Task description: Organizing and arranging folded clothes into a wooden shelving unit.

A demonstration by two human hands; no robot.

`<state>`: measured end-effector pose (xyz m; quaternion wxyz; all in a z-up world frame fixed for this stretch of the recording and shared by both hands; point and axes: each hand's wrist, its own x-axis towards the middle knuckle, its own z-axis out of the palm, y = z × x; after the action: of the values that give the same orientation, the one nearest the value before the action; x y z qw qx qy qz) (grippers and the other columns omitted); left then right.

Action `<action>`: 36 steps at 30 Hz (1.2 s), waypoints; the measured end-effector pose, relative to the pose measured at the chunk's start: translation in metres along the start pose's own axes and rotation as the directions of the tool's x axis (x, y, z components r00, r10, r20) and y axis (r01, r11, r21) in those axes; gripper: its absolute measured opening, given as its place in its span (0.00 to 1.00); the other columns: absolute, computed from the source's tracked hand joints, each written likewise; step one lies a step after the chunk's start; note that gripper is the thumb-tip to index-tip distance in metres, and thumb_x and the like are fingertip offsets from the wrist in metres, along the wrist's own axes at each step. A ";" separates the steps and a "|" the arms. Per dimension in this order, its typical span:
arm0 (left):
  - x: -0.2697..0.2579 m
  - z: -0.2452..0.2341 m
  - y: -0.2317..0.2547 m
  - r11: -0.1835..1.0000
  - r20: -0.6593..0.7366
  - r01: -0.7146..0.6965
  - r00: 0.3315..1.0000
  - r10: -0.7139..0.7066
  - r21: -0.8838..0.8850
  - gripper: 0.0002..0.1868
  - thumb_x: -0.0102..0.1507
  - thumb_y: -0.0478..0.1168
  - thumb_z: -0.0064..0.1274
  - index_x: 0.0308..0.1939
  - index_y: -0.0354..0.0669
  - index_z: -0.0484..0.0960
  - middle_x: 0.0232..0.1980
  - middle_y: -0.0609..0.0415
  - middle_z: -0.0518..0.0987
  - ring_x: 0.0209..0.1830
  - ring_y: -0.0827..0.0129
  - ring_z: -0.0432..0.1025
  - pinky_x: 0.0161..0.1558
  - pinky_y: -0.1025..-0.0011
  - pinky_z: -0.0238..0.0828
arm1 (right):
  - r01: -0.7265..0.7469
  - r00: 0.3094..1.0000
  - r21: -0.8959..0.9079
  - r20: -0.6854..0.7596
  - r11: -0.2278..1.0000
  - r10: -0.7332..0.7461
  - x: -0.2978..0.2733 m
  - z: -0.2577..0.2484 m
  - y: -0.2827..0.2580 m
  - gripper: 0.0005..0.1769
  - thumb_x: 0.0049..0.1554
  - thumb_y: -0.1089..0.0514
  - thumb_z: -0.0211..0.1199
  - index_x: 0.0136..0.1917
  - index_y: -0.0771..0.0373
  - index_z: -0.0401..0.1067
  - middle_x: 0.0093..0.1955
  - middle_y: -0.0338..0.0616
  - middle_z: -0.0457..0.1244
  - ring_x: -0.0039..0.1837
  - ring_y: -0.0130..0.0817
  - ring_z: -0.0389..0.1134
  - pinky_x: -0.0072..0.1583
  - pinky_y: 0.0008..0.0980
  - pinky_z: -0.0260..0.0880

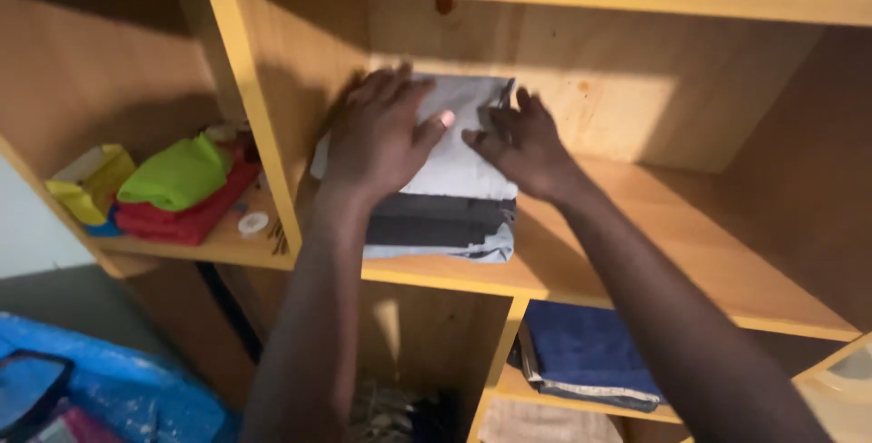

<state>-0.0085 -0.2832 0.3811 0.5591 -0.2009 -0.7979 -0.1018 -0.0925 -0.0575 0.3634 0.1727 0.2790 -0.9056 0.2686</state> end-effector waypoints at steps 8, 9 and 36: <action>0.018 0.011 -0.011 0.962 0.669 0.262 0.700 -0.247 0.081 0.47 0.60 0.80 0.34 0.67 0.51 0.74 0.66 0.45 0.74 0.65 0.47 0.67 0.63 0.50 0.61 | 0.131 0.976 0.247 -0.204 0.960 -0.080 0.056 -0.024 -0.045 0.40 0.63 0.34 0.52 0.79 0.59 0.58 0.77 0.56 0.59 0.78 0.49 0.61 0.77 0.44 0.58; 0.019 0.005 -0.005 0.962 0.676 0.261 0.694 -0.248 0.085 0.47 0.60 0.80 0.34 0.67 0.51 0.74 0.66 0.45 0.74 0.65 0.47 0.67 0.63 0.50 0.61 | 0.126 0.977 0.255 -0.201 0.959 -0.075 0.065 0.002 -0.021 0.40 0.63 0.34 0.52 0.79 0.59 0.58 0.77 0.56 0.59 0.78 0.49 0.61 0.77 0.44 0.58; -0.065 0.032 0.089 0.955 -0.195 0.296 0.936 -0.292 -0.006 0.12 0.71 0.44 0.48 0.48 0.49 0.88 0.56 0.58 0.85 0.65 0.60 0.72 0.75 0.42 0.44 | 0.069 0.998 0.535 -0.028 0.842 -0.064 -0.033 0.046 0.017 0.38 0.66 0.33 0.46 0.82 0.51 0.55 0.88 0.53 0.32 0.88 0.47 0.29 0.81 0.46 0.41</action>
<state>0.0224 -0.2043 0.3037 0.6149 -0.0620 -0.7619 -0.1939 -0.0846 -0.0588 0.3050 0.1013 0.3460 -0.7839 0.5055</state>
